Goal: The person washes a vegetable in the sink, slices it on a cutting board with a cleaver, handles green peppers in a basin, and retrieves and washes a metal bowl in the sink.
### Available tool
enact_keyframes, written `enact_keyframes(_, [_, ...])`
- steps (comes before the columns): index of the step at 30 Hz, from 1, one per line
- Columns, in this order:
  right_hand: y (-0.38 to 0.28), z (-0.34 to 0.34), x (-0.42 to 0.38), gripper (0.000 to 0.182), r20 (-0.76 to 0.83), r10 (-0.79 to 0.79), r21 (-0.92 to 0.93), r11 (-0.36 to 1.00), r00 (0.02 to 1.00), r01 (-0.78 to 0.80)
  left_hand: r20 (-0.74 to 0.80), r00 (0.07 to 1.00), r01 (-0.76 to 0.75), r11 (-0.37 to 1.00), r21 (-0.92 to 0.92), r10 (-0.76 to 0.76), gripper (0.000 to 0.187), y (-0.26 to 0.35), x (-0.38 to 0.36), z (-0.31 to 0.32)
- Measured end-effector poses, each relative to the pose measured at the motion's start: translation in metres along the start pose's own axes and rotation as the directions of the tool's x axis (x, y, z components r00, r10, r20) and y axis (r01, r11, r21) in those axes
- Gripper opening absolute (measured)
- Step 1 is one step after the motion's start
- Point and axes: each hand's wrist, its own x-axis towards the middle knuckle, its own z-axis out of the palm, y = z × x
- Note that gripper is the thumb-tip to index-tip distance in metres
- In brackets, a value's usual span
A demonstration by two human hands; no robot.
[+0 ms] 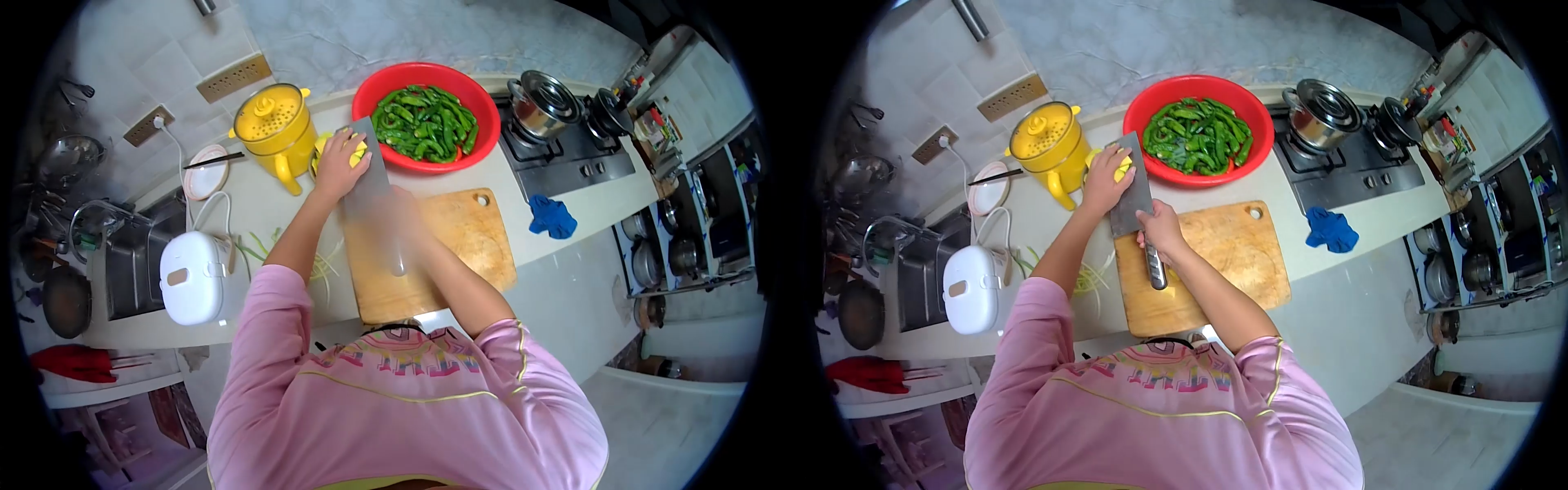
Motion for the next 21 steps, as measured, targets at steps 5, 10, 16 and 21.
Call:
enact_keyframes(5, [0.026, 0.004, 0.020, 0.012, 0.038, -0.152, -0.296, 0.942, 0.988, 0.157, 0.004, 0.998, 0.055, 0.995, -0.079, -0.055, 0.041, -0.035, -0.011, 0.027])
enact_keyframes(10, [-0.042, -0.005, -0.014, 0.014, -0.102, 0.157, -0.153, 0.973, 0.982, -0.171, -0.018, 0.994, 0.108, 0.994, -0.034, -0.109, 0.035, -0.049, -0.011, 0.039])
enact_keyframes(16, [-0.023, -0.026, -0.033, 0.013, -0.126, 0.020, -0.287, 0.956, 0.992, -0.056, -0.002, 0.992, 0.125, 0.986, 0.113, -0.126, 0.029, -0.046, -0.008, 0.039])
enact_keyframes(21, [-0.032, -0.029, -0.053, 0.012, -0.173, 0.144, 0.009, 0.989, 0.974, -0.145, 0.008, 0.993, 0.114, 0.981, 0.154, -0.116, 0.034, -0.033, -0.001, 0.031])
